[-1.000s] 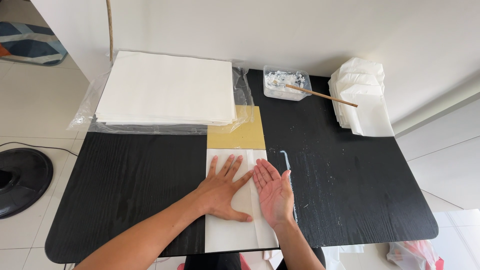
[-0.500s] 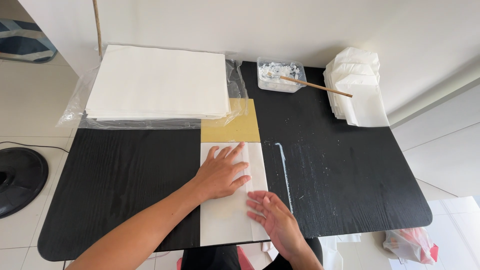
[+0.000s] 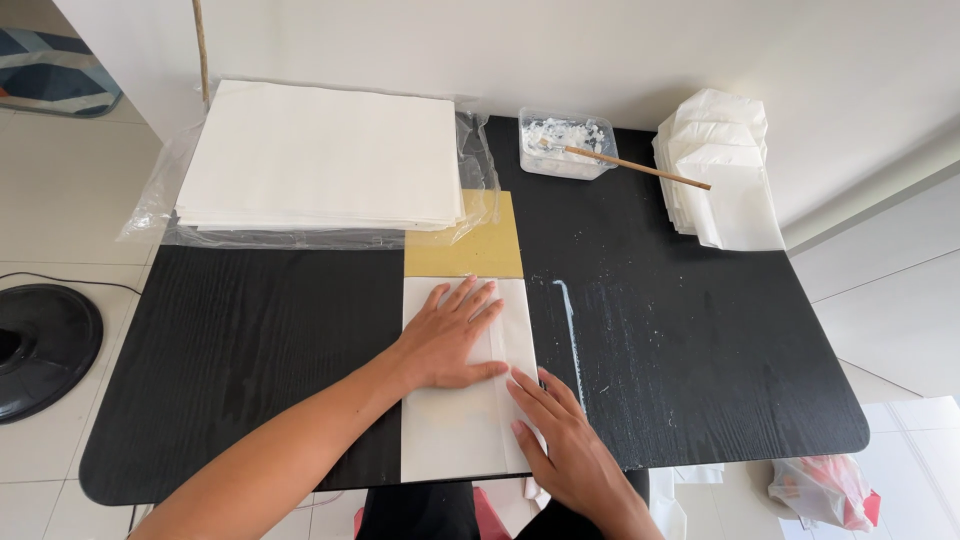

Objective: The person is manually assembling paper bags by folding white paper sheets and applying glue with a brush.

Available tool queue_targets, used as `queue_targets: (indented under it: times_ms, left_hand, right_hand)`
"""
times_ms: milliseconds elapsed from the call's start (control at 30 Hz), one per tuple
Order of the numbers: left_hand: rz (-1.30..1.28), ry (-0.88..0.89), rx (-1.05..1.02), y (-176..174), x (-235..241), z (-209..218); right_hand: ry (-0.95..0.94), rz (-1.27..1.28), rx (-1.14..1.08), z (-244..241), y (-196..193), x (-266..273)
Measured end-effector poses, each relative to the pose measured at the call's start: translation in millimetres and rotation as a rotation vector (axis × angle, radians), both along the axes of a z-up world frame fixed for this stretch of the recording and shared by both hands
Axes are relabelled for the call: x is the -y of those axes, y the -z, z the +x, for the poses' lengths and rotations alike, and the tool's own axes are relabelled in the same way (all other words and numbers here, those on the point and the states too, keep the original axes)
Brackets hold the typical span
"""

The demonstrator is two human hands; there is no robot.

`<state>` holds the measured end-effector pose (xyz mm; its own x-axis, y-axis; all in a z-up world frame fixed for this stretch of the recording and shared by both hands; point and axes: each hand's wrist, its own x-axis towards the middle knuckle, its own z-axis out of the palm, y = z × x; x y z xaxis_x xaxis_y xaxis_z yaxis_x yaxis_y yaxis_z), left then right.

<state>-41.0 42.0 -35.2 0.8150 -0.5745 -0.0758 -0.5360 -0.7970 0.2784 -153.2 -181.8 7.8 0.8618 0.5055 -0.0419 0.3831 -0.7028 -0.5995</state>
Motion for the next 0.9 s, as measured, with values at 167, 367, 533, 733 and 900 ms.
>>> queue_targets:
  times_ms: [167, 367, 533, 733, 900]
  left_hand:
    - [-0.067, 0.000, 0.018, 0.1, -10.3, 4.9]
    - [-0.058, -0.022, 0.091, 8.4, -11.4, 5.7]
    - [-0.009, -0.111, 0.138, 0.6, -5.9, -20.7]
    - [-0.053, -0.060, 0.171, -4.2, 1.3, -109.0]
    - [-0.101, 0.230, 0.220, 12.5, 15.6, -153.2]
  right_hand:
    - [-0.178, -0.116, 0.150, -1.9, 4.0, 2.0]
    - [-0.228, -0.101, 0.163, -34.7, 29.2, 24.3]
    - [-0.317, 0.102, 0.215, -33.5, 19.4, 31.9]
    - [-0.227, 0.016, 0.250, 38.4, 2.7, 16.4]
    - [-0.319, -0.168, 0.221, 95.1, 14.8, -0.7]
